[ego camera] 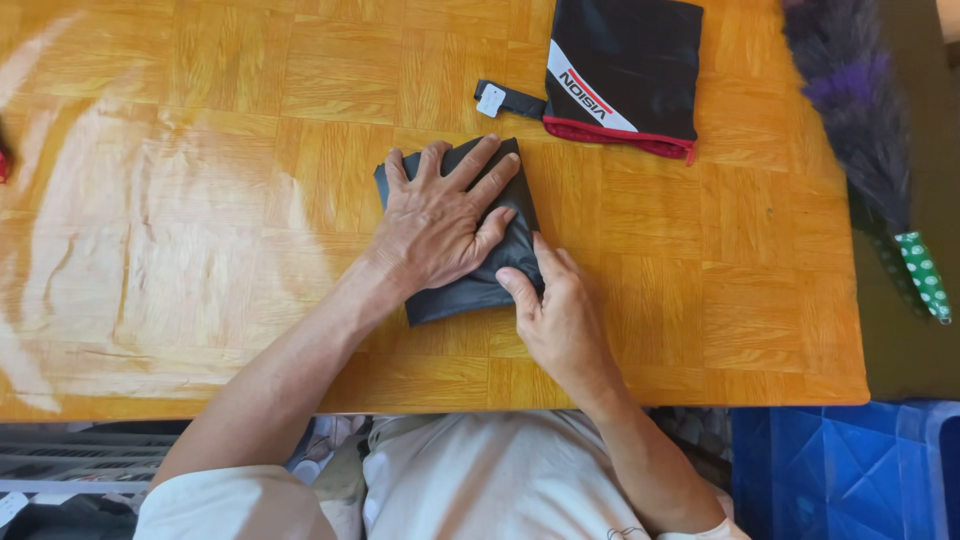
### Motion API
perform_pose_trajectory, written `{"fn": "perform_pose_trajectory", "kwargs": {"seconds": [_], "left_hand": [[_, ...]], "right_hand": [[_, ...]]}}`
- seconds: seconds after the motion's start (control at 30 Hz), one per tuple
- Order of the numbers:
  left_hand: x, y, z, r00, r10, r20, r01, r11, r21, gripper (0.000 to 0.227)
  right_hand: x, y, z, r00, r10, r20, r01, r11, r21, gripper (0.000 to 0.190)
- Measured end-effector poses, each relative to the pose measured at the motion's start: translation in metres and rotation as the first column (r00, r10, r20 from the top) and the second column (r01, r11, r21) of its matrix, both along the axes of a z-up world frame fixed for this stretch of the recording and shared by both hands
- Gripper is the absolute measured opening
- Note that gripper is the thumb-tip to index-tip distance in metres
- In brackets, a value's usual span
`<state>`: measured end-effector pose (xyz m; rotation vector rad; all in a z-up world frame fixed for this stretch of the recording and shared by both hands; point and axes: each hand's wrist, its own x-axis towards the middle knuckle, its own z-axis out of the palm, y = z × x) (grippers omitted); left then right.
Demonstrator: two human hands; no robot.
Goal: The person folds a black fabric item, places it inside a black zippered pouch, and zips the pouch closed by hand.
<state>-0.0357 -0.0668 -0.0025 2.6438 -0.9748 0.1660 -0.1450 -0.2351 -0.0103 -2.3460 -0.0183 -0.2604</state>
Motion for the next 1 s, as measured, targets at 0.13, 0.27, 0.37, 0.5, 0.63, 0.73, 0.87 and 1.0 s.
{"fn": "perform_pose_trajectory", "kwargs": {"seconds": [0.13,0.27,0.37,0.5,0.63,0.73,0.87,1.0], "left_hand": [[0.003,-0.003,-0.001,1.0,-0.002,0.016,0.001,1.0,0.026,0.057],[0.001,-0.005,0.006,1.0,-0.026,-0.003,0.026,0.998,0.058,0.066],[-0.001,-0.003,0.003,1.0,-0.028,0.012,0.028,0.999,0.034,0.07],[-0.003,-0.004,-0.003,0.997,-0.023,0.07,0.026,0.999,-0.043,0.07],[-0.003,-0.005,-0.005,0.996,-0.002,0.085,0.007,0.998,-0.065,0.064],[0.0,-0.005,-0.005,1.0,0.008,0.004,-0.008,0.998,-0.057,0.07],[0.001,-0.003,-0.004,1.0,-0.007,0.005,0.007,1.0,-0.017,0.065],[-0.001,-0.004,-0.003,0.999,0.007,-0.054,-0.007,1.0,-0.002,0.064]], "right_hand": [[0.001,0.013,0.003,0.985,-0.004,-0.172,0.068,0.928,0.367,0.053],[-0.001,0.005,-0.028,0.974,0.033,-0.223,0.118,0.769,0.628,0.047],[0.004,-0.007,-0.012,0.942,0.095,-0.322,0.104,0.828,0.55,0.039],[0.009,-0.021,0.032,0.979,0.019,-0.201,-0.1,0.911,-0.4,0.039],[0.05,0.003,0.018,0.982,0.106,0.153,-0.037,0.917,-0.398,0.047],[0.075,0.018,0.009,0.985,0.144,-0.098,-0.143,0.99,0.02,0.064],[0.092,0.018,0.012,0.975,-0.036,-0.217,0.102,0.948,0.302,0.076],[0.109,0.0,-0.007,0.936,-0.183,-0.302,0.284,0.898,0.336,0.083]]}}
